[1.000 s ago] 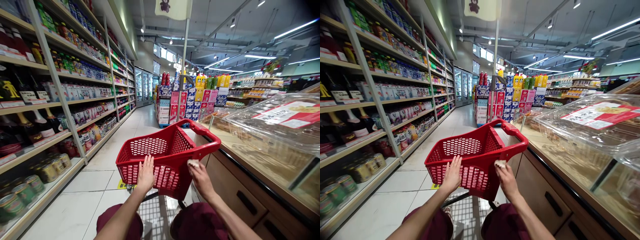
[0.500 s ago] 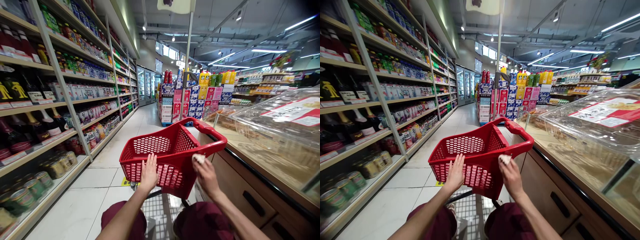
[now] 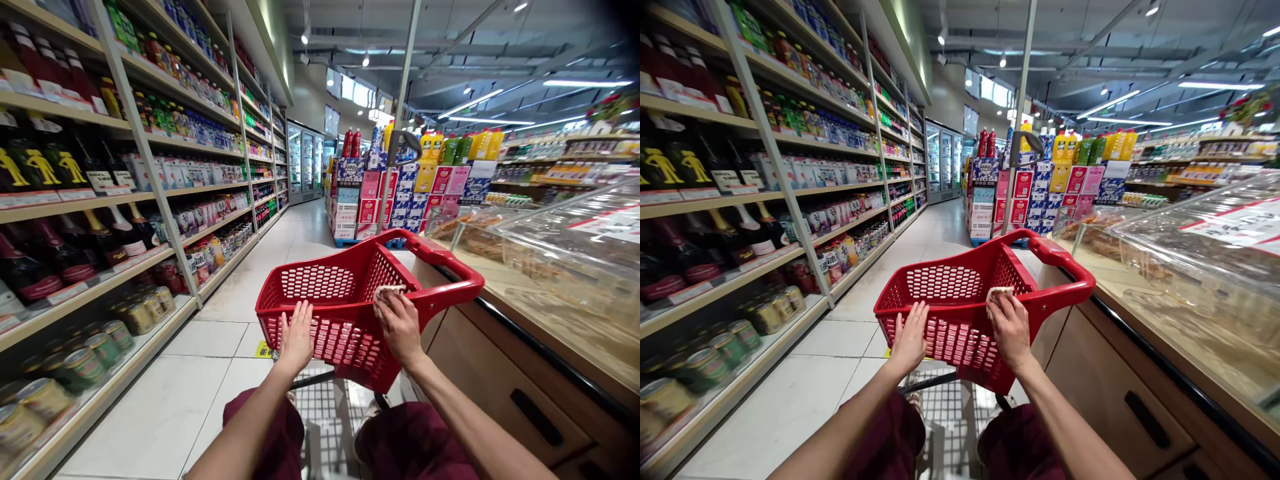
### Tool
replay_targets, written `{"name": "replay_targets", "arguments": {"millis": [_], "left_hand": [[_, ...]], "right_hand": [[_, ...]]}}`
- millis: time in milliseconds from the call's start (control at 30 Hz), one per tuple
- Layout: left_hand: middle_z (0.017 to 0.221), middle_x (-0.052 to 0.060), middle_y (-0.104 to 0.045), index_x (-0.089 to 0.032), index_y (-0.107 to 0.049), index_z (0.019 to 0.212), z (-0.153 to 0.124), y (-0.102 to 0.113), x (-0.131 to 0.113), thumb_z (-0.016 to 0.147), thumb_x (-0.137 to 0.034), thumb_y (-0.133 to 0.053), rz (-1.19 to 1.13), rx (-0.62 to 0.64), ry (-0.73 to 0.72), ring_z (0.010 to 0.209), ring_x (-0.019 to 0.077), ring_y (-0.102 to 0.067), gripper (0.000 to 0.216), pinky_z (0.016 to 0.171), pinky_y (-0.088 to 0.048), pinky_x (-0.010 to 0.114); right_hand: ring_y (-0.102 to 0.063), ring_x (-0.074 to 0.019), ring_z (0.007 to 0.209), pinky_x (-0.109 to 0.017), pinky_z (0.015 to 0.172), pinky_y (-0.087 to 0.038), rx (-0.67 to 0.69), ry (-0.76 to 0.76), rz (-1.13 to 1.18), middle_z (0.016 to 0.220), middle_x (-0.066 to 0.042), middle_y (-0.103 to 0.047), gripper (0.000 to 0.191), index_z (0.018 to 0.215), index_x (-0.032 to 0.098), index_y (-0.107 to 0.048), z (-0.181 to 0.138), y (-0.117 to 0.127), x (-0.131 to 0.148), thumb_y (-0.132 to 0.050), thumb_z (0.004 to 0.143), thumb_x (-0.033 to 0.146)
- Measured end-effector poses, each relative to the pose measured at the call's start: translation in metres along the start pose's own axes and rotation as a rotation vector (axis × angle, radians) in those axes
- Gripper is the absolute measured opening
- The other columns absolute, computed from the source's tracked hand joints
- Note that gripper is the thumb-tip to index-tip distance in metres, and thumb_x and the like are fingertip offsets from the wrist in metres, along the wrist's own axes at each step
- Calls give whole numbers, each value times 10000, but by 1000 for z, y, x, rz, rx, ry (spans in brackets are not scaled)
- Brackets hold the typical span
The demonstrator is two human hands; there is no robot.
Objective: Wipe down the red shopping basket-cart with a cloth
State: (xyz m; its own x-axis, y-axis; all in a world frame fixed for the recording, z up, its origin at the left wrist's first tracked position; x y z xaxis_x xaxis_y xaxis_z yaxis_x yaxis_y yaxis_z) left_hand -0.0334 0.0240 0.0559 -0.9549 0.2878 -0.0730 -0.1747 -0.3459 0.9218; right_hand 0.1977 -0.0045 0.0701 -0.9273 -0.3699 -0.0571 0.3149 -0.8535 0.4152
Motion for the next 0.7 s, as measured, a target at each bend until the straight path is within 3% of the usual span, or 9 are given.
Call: {"name": "replay_targets", "arguments": {"millis": [133,200,333,433,567,633,700], "left_hand": [[1446,61,-253,-152,-238,1366,-3,4,11,677,-48,-373,-37,55,-59,1344,190,-151,709,1084,-98,511],[1439,75,-269,-142,-261,1357,-4,7,28,675,-52,-384,-45,56,19,1341,200,-166,699,1084,-95,512],[1426,113,-286,-102,-301,1335,-8,11,77,689,-38,-349,-60,60,321,1334,212,-194,651,1067,-145,527],[1428,92,-289,-112,-298,1337,-13,10,97,686,-14,-320,-97,97,291,1333,173,-197,659,1079,-152,488],[1436,69,-275,-136,-279,1347,-21,9,106,649,11,-324,-141,111,246,1332,145,-192,714,1086,-145,461],[1434,63,-282,-152,-280,1347,-24,10,107,631,20,-328,-164,107,235,1329,143,-202,739,1085,-141,467],[1427,56,-299,-177,-292,1343,-24,10,107,622,22,-334,-196,104,238,1324,149,-220,749,1081,-142,479]], "right_hand": [[-496,-212,975,-383,870,-447,173,110,137,956,-83,-617,287,997,185,-640,-19,-20,28,-391,858,158],[-506,-214,941,-393,867,-454,225,141,179,946,-87,-622,294,1008,176,-636,-19,-28,51,-383,860,158],[-460,-219,1078,-424,977,-380,174,197,269,1134,-87,-579,324,1145,188,-568,33,-55,115,-403,867,166],[-432,-217,1129,-398,970,-391,124,234,300,1155,-91,-569,306,1133,165,-574,59,-91,160,-424,867,163],[-480,-195,1066,-343,892,-458,261,402,315,1017,-72,-611,234,1031,166,-621,18,-131,192,-480,844,163],[-494,-187,1042,-322,862,-477,332,452,324,975,-62,-615,211,1001,178,-631,-3,-135,193,-506,831,172],[-483,-190,1063,-329,875,-470,327,447,322,1020,-67,-609,236,1038,182,-618,-5,-131,187,-499,834,168]]}}
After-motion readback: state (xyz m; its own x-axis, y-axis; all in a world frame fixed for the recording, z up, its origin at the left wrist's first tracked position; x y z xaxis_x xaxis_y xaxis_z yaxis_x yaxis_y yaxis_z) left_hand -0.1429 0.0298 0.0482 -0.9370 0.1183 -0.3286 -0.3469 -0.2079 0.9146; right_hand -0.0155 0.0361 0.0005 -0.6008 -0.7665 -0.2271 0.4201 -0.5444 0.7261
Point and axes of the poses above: each hand's wrist, its own z-axis towards the middle knuckle, its own y-axis out of the back of the hand, x = y × z, the point moved 4 cm from there along z, towards the middle knuckle
